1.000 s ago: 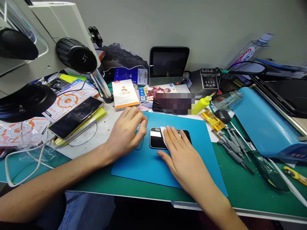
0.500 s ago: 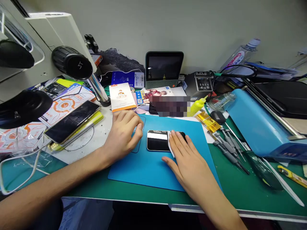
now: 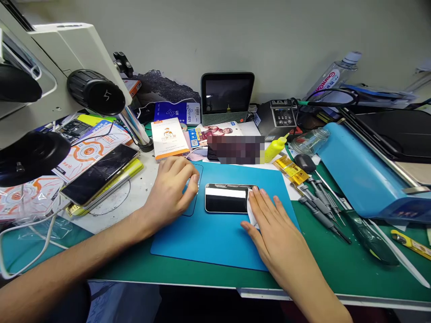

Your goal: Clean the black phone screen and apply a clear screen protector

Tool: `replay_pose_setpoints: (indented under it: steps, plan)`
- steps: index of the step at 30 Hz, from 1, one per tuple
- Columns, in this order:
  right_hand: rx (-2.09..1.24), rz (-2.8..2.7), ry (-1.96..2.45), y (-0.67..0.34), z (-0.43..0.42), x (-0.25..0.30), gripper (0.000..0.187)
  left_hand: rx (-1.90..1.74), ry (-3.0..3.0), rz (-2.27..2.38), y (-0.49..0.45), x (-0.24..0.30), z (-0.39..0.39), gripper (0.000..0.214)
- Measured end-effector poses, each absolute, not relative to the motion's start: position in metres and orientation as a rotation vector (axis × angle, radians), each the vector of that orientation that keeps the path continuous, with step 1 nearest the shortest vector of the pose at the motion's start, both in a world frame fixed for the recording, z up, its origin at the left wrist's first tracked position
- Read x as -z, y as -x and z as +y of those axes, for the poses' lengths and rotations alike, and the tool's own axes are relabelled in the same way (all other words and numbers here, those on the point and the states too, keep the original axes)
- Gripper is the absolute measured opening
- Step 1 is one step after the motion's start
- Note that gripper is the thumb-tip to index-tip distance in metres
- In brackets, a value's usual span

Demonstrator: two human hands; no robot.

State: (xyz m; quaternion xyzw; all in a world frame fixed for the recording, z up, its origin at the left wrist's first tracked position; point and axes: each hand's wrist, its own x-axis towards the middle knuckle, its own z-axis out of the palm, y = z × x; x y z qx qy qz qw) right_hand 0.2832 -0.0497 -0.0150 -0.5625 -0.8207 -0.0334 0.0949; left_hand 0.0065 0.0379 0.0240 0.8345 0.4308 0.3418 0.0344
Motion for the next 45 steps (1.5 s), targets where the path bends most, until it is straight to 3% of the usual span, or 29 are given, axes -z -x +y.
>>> replay_pose_setpoints:
  steps: [22,30,37,45]
  plan:
    - [-0.234,-2.247,1.737,-0.293,-0.023,0.010,0.068,-0.967,-2.609,1.251,-0.010,-0.028,0.038,0.026]
    - [-0.189,-2.045,1.587,-0.301,-0.043,0.018,0.048,-0.464,-2.599,1.720,-0.003,-0.063,0.010,0.024]
    - [-0.114,-1.961,1.616,-0.301,-0.039,0.017,0.040,-0.297,-2.741,1.984,-0.017,-0.018,-0.046,0.043]
    - [0.206,-1.868,1.648,-0.304,-0.041,0.011,0.035,-0.253,-2.589,2.160,-0.025,0.000,-0.031,0.045]
